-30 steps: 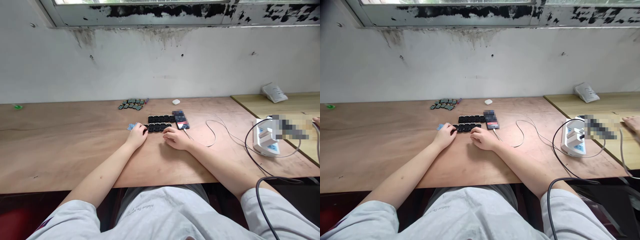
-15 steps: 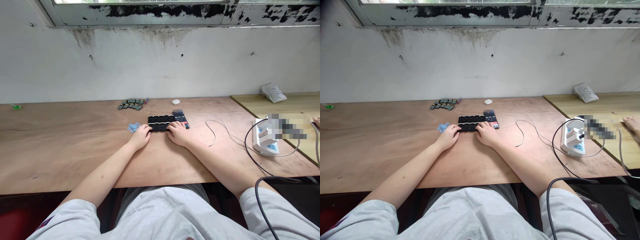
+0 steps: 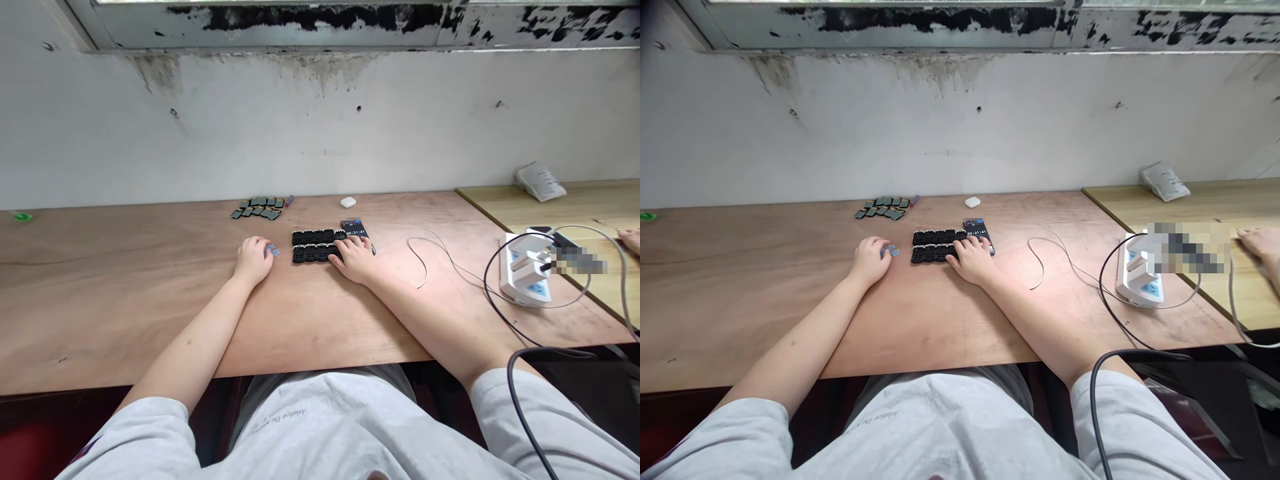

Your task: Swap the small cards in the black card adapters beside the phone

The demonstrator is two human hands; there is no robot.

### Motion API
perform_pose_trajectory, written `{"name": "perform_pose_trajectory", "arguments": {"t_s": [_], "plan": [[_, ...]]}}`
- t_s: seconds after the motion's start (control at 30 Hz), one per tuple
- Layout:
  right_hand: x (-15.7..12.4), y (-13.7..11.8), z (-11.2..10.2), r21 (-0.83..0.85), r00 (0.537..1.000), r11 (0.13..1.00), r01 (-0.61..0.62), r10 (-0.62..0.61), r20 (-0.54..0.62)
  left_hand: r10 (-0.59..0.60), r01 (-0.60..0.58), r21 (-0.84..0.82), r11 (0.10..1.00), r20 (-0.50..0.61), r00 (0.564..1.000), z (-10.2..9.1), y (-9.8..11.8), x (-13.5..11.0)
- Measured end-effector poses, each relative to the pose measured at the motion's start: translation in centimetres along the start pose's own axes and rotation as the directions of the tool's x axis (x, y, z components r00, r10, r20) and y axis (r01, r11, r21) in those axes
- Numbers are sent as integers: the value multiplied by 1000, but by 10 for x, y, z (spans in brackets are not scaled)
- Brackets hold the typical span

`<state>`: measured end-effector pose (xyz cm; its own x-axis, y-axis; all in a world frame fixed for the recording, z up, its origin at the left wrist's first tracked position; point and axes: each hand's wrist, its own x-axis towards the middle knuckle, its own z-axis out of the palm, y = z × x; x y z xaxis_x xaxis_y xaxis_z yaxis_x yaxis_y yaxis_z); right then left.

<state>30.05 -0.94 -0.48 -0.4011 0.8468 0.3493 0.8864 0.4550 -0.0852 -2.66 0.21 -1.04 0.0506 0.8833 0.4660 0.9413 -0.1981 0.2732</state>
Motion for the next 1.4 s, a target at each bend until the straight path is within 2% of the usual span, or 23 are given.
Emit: {"name": "perform_pose_trajectory", "arguments": {"t_s": [0.07,0.17,0.27,0.4,0.53,0.67,0.83,0.9,1.0,1.13,1.23,1.4], "plan": [[-4,-1,-3,-8,1000,1000,-1,1,-17,-86,86,11,996,19,996,1,-11,3],[-8,-3,-8,-14,999,1000,-4,3,-47,-124,125,-22,992,34,992,5,-21,6],[-11,-4,-12,-9,997,1000,4,-5,-74,-109,110,-33,993,27,994,8,-23,6],[-12,-5,-14,21,994,999,35,-33,-100,-48,49,-30,998,28,998,6,-16,1],[-13,-6,-14,38,987,998,54,-48,-154,35,-35,0,999,78,996,3,-6,-4],[-14,-6,-16,30,977,997,66,-58,-204,41,-46,39,998,122,992,0,0,-6],[-13,0,-18,1,985,997,72,-71,-158,40,-42,19,999,110,993,-2,0,-5],[-13,2,-19,-7,986,992,129,-129,-104,48,-49,2,999,103,994,-1,0,-5],[-13,3,-22,49,953,952,302,-300,-43,83,-83,-7,997,113,990,0,1,-6],[-17,-4,-24,241,865,832,500,-493,-90,94,-98,19,995,155,984,0,3,-7],[-20,-9,-22,353,828,757,550,-547,-118,85,-87,13,996,133,987,-1,4,-7],[-21,-11,-21,441,820,717,539,-566,-82,129,-127,-19,992,123,984,-3,4,-7]]}}
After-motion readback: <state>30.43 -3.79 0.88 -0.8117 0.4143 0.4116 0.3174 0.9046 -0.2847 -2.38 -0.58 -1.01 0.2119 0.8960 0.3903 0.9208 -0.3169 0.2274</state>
